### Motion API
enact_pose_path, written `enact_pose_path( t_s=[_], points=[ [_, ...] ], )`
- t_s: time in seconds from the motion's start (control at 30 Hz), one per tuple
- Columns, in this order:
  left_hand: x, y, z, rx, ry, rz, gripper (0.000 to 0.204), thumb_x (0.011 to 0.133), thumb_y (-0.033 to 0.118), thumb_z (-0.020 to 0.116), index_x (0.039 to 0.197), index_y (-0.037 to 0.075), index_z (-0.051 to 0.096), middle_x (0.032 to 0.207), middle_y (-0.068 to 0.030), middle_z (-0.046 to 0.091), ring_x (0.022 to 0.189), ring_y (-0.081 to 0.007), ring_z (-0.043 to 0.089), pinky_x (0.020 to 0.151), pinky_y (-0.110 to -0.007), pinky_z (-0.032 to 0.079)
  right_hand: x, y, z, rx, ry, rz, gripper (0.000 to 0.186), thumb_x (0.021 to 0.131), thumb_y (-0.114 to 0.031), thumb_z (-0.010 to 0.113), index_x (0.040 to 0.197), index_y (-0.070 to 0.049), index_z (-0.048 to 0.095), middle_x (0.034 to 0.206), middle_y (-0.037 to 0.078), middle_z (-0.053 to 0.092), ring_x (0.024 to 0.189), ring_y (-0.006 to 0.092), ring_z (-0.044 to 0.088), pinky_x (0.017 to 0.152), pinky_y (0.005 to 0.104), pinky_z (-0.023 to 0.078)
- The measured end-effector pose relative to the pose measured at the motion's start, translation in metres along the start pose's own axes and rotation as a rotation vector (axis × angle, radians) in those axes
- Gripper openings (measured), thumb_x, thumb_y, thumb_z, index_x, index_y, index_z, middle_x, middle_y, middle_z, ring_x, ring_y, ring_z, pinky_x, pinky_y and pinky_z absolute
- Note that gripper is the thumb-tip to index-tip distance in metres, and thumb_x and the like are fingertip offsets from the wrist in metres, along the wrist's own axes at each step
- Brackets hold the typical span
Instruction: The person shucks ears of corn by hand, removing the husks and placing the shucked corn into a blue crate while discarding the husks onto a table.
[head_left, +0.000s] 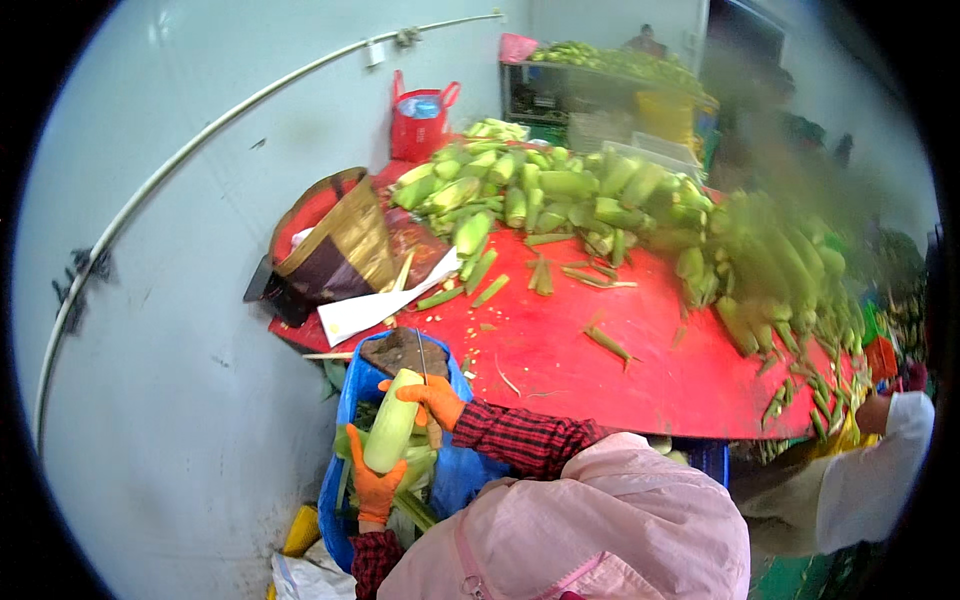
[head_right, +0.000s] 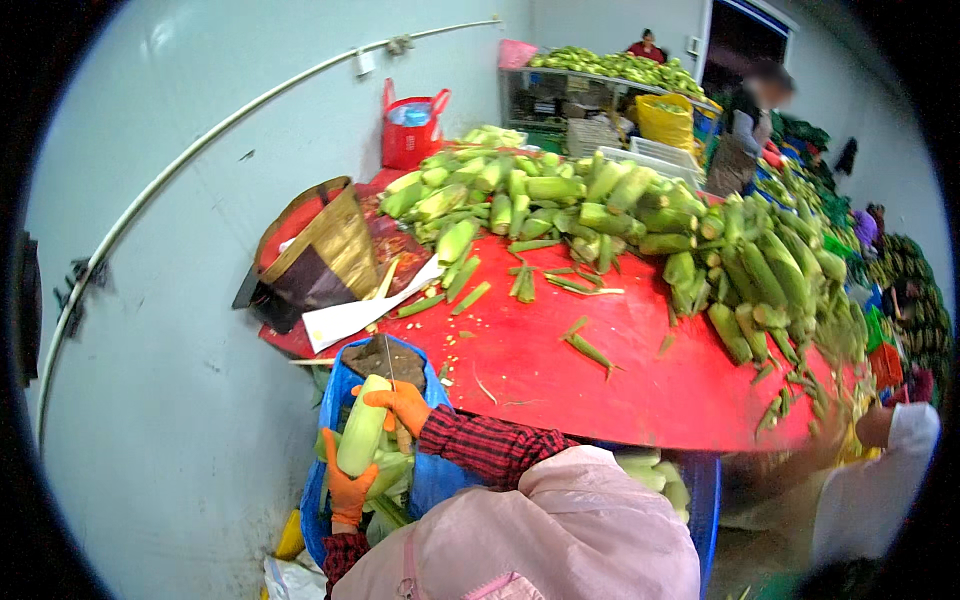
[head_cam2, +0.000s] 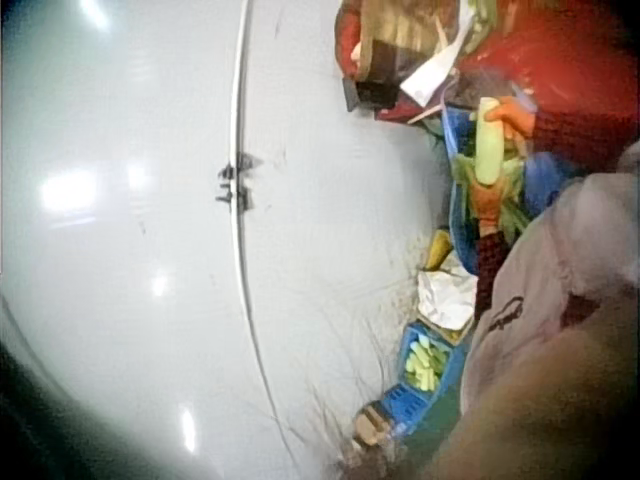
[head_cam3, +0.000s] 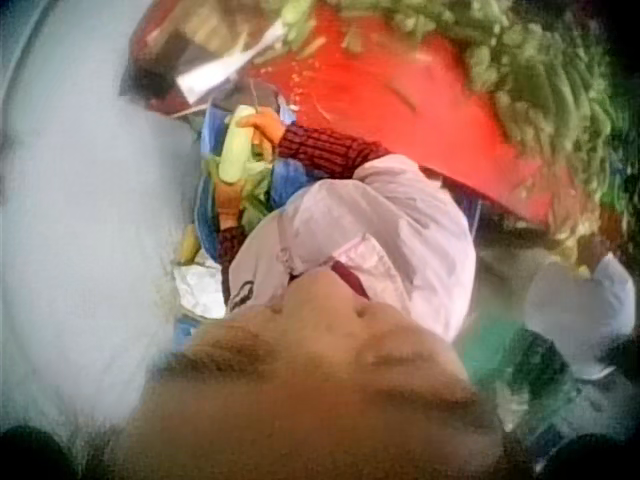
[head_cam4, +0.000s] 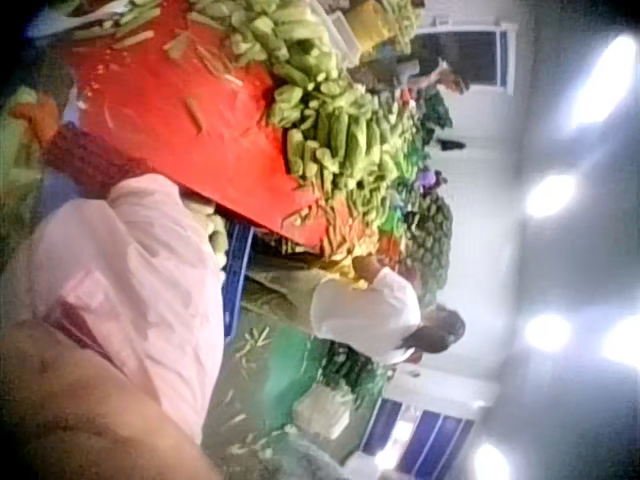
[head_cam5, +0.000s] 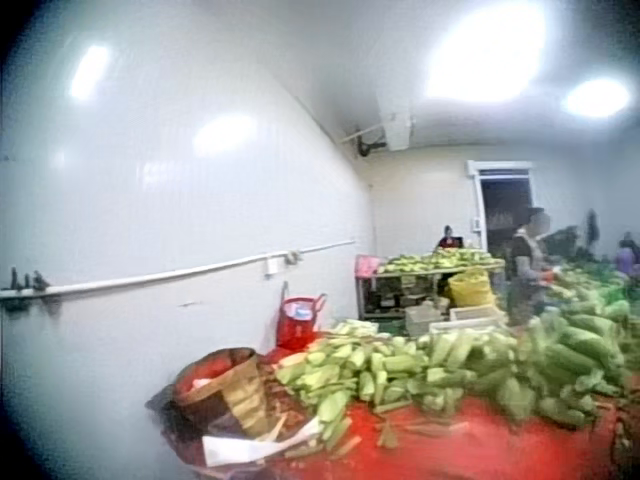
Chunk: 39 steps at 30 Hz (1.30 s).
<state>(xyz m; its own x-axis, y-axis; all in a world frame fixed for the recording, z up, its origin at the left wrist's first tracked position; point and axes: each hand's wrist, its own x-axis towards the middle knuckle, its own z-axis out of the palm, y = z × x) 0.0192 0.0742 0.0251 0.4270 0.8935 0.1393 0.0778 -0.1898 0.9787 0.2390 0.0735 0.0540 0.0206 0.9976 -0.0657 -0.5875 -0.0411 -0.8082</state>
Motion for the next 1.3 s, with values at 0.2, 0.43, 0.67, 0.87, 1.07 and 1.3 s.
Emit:
enact_pose_path(
  t_s=[0.2, 0.43, 0.67, 0.87, 1.07, 1.3],
  points=[
    [0.009, -0.059, -0.003, 1.085, -0.294, 0.192, 0.054, 0.086, 0.017, 0.053, 0.140, 0.009, 0.055, 0.072, -0.0212, 0.064, 0.066, -0.0407, 0.061, 0.069, -0.049, 0.048, -0.048, -0.056, -0.010, -0.584, 0.035, -0.072, 0.049, 0.085, -0.027, 0.070, 0.129, -0.008, 0.063, 0.093, 0.008, 0.071, 0.064, 0.0124, 0.064, 0.059, 0.0258, 0.051],
    [0.026, -0.092, 0.012, 1.242, -0.183, 0.320, 0.054, 0.092, 0.039, 0.056, 0.134, 0.006, 0.057, 0.084, -0.0164, 0.065, 0.083, -0.0355, 0.063, 0.090, -0.052, 0.044, -0.172, -0.121, -0.077, -1.267, 0.302, -0.009, 0.054, 0.073, -0.049, 0.075, 0.110, -0.010, 0.071, 0.092, 0.016, 0.072, 0.084, 0.0274, 0.071, 0.076, 0.0415, 0.055],
    [0.008, -0.159, -0.004, 1.413, -0.465, -0.110, 0.109, 0.070, 0.068, 0.071, 0.153, 0.012, 0.030, 0.152, -0.0096, 0.040, 0.141, -0.0308, 0.033, 0.114, -0.064, 0.023, -0.345, -0.111, -0.169, -1.301, 0.700, 0.906, 0.055, 0.069, -0.054, 0.077, 0.101, -0.008, 0.076, 0.072, 0.011, 0.070, 0.058, 0.0214, 0.069, 0.058, 0.0365, 0.056],
    [0.054, -0.164, 0.001, 1.549, -0.329, -0.369, 0.109, 0.073, 0.068, 0.070, 0.155, 0.010, 0.026, 0.152, -0.0112, 0.039, 0.140, -0.0313, 0.036, 0.107, -0.061, 0.035, -0.404, -0.087, -0.223, -0.866, 1.083, 0.683, 0.052, 0.080, -0.044, 0.075, 0.106, 0.001, 0.073, 0.082, 0.011, 0.072, 0.054, 0.0198, 0.065, 0.050, 0.0332, 0.054],
    [-0.011, -0.206, 0.082, 1.842, -0.504, -0.400, 0.093, 0.085, 0.054, 0.064, 0.154, 0.004, 0.026, 0.148, -0.0094, 0.047, 0.138, -0.0314, 0.041, 0.097, -0.057, 0.043, -0.319, -0.133, -0.284, -0.452, 1.110, -0.033, 0.040, 0.092, -0.032, 0.059, 0.115, -0.001, 0.070, 0.084, 0.009, 0.073, 0.042, 0.0146, 0.053, 0.039, 0.0293, 0.043],
    [-0.008, -0.160, 0.043, 1.597, -0.383, -0.286, 0.077, 0.091, 0.046, 0.061, 0.150, 0.004, 0.034, 0.145, -0.0116, 0.050, 0.135, -0.0317, 0.045, 0.098, -0.053, 0.044, -0.209, -0.220, -0.389, -0.336, 1.250, -0.277, 0.042, 0.091, -0.032, 0.063, 0.123, -0.005, 0.066, 0.089, 0.007, 0.074, 0.046, 0.0125, 0.052, 0.040, 0.0294, 0.039]
  ],
)
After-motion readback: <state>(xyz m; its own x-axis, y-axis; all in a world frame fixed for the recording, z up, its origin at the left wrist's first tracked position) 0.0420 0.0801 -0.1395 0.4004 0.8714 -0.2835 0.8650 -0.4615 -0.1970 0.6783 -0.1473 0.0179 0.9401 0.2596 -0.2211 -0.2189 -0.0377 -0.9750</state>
